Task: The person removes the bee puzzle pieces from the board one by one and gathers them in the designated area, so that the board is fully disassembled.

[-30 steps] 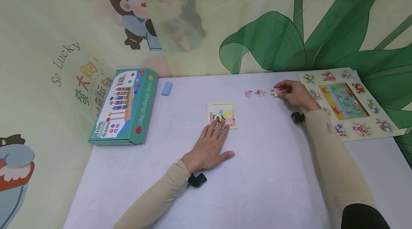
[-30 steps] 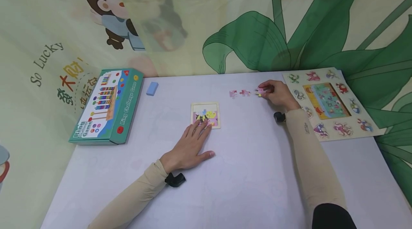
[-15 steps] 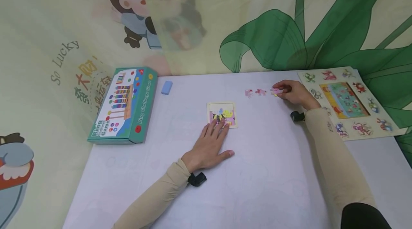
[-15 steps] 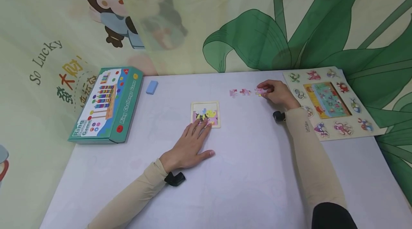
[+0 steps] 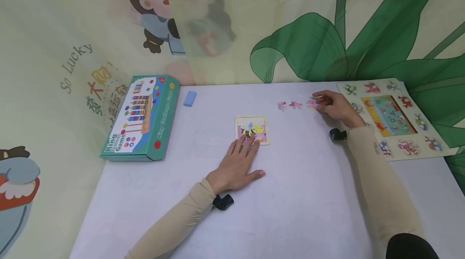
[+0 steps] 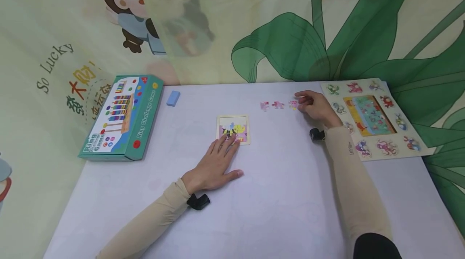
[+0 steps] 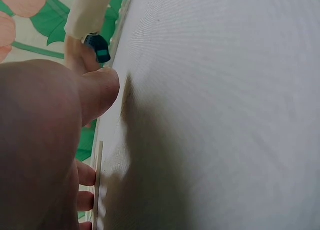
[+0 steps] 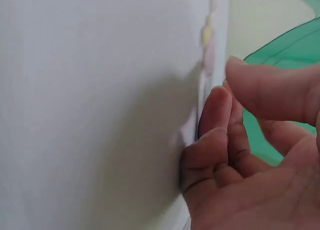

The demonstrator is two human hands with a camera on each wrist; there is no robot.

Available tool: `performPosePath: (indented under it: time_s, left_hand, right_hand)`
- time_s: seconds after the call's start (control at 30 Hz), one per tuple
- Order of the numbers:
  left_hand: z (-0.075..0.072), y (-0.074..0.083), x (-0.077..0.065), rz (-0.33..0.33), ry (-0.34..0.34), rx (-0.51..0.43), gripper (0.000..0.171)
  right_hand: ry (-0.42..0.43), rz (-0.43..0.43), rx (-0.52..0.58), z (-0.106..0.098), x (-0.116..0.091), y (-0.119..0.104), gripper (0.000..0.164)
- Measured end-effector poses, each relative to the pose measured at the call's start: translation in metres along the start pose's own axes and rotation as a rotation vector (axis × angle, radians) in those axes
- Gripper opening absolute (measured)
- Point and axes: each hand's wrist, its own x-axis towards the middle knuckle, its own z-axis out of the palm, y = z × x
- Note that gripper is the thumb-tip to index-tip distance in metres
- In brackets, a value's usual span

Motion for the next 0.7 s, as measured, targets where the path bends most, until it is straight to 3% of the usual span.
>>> performPosePath:
  time_s: [0.3, 0.7]
  left_hand:
    - [0.0, 0.0, 0.0, 0.001, 0.008, 0.011, 0.088]
    - [0.006, 0.004, 0.0, -0.005, 0.06, 0.069, 0.086]
  right_hand:
    - [0.054, -0.129, 0.032, 0.027, -0.008, -0.035, 0.024]
    - [-0.116, -0.298, -0.025, 0.087, -0.002, -0.088, 0.021]
